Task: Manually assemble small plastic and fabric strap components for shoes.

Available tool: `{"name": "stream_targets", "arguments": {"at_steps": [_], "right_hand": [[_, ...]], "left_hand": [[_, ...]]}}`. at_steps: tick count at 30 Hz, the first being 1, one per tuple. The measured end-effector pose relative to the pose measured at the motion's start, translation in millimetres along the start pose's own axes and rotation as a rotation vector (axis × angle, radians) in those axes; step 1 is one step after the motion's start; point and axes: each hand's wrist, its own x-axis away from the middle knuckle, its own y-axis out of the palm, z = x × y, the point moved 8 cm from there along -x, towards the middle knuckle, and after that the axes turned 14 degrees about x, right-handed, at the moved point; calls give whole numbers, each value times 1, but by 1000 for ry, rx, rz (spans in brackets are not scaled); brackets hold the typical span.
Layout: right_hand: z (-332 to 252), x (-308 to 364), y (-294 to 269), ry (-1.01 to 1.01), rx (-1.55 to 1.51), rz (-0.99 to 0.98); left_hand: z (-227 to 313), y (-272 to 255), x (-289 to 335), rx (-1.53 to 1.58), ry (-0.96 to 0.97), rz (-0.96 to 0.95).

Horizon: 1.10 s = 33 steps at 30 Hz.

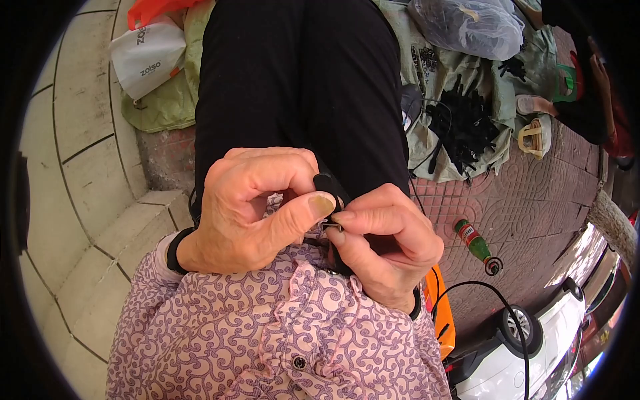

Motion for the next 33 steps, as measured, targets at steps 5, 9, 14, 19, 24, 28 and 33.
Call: {"name": "stream_targets", "arguments": {"at_steps": [5, 9, 14, 19, 24, 28, 33], "right_hand": [[10, 4, 4, 190, -208, -12], [14, 6, 12, 347, -433, 28], [19, 5, 12, 403, -472, 62], [23, 5, 13, 502, -524, 47], [25, 6, 15, 550, -590, 19], [24, 4, 17, 539, -622, 8], [20, 2, 16, 374, -493, -57]], "left_hand": [[2, 1, 3, -65, 21, 2], [4, 2, 3, -139, 58, -21], [2, 3, 3, -111, 38, -40], [-1, 3, 4, -89, -25, -38], [-3, 1, 4, -187, -30, -51], [-4, -1, 6, -150, -41, -30], [-4, 1, 6, -97, -59, -81]]}}
